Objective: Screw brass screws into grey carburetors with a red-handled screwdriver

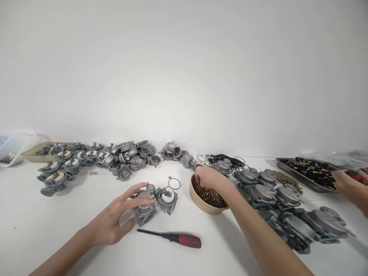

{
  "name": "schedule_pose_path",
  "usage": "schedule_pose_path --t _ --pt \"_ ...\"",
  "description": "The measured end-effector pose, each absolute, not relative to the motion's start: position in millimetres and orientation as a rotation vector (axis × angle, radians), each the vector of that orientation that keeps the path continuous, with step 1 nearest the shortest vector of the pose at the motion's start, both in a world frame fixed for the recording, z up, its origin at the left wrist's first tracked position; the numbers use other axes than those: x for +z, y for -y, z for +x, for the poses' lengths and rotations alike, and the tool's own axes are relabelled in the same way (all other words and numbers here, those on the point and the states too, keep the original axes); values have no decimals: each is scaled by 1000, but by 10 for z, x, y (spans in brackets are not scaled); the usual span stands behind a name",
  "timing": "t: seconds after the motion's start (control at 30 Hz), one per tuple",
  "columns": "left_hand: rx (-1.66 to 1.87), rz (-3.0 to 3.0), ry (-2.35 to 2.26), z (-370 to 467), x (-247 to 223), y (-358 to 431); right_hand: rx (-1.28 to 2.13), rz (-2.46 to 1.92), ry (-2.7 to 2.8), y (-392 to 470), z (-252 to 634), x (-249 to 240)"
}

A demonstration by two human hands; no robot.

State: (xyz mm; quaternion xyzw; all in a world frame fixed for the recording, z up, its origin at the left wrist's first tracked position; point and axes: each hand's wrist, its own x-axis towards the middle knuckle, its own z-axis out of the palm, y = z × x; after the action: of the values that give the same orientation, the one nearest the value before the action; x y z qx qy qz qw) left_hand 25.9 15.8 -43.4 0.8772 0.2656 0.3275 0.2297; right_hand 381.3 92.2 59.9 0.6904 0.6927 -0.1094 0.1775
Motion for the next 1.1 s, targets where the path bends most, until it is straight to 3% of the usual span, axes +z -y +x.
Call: schedule_pose_path --t 0.53,0.7,0.83,0.97,1.1 --pt "1105 2445 -861 427 -483 -141 -290 1970 -2361 -744 3954 1113" --pt "1122 2421 -856 446 -468 -133 -371 1681 -2741 -459 3576 1135" --pt "1147 2426 -824 445 -467 -139 -57 1336 -2979 -183 3136 1000" --pt "1146 2427 -837 446 -476 -145 303 1082 -2826 -74 2871 816" --pt "1153 2421 -812 450 -486 -151 457 1004 -2767 -92 2809 662"
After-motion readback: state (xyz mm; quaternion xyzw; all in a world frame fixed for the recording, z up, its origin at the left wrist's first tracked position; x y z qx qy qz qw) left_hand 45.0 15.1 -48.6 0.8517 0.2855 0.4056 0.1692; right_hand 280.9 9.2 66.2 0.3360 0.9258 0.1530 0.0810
